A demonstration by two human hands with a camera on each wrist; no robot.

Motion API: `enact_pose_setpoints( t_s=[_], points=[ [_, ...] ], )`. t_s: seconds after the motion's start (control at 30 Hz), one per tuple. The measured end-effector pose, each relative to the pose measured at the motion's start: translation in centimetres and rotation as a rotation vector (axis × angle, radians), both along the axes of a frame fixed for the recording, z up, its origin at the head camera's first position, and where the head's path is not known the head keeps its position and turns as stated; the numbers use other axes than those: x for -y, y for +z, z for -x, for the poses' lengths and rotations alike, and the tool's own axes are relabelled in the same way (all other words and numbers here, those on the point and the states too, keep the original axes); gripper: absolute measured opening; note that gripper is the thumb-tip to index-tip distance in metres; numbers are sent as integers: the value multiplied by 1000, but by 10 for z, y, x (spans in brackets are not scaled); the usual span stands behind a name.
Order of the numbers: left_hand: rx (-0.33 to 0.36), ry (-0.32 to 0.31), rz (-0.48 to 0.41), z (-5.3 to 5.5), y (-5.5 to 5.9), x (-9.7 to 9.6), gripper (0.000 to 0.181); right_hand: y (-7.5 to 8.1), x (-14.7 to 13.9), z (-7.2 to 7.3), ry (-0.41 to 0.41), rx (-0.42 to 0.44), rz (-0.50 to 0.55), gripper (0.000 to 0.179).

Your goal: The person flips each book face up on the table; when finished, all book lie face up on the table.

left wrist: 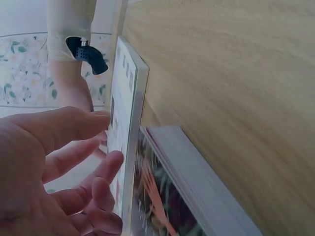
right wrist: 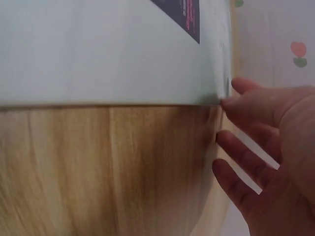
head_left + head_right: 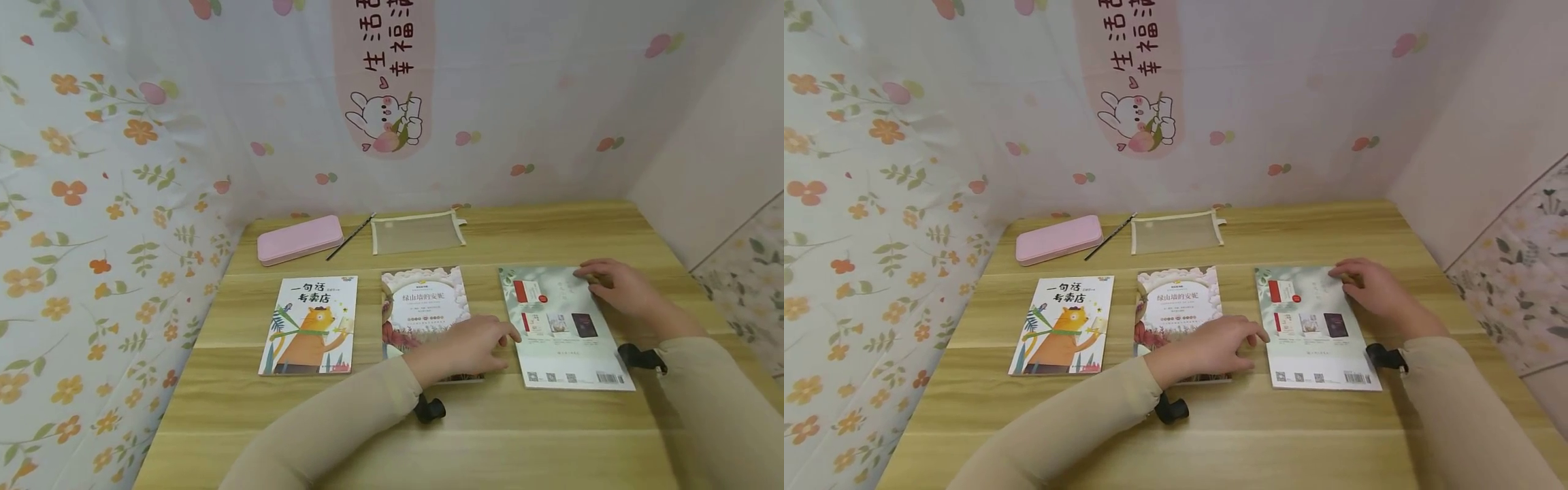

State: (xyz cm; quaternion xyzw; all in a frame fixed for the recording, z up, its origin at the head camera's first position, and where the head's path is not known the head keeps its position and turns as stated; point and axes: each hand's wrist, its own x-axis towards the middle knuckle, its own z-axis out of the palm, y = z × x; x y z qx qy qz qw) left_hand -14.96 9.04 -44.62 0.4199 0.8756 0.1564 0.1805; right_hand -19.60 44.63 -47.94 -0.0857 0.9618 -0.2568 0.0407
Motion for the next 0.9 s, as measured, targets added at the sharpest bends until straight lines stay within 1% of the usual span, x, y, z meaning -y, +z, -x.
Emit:
enact_pose_setpoints(
  t_s=[0.13,0.27,0.37,0.57,0.73,0.9],
  points=[
    [9,-34,16,-2,-3,-5,42,-3,-3,3,28,-2,16,35],
    [-33,-57,47,-4,-8,-12,39,-6,-7,5,69,-28,22,39],
    [-61,-51,70,-5,-11,-15,39,-7,-9,6,87,-45,35,40],
    [-90,-47,112,-9,-14,-19,45,-9,-11,6,112,-69,50,39],
    [-112,-40,143,-13,-13,-23,49,-11,-15,3,95,-77,73,40],
    [-129,-32,154,-17,-11,-27,48,-15,-21,3,70,-99,95,44]
  ],
)
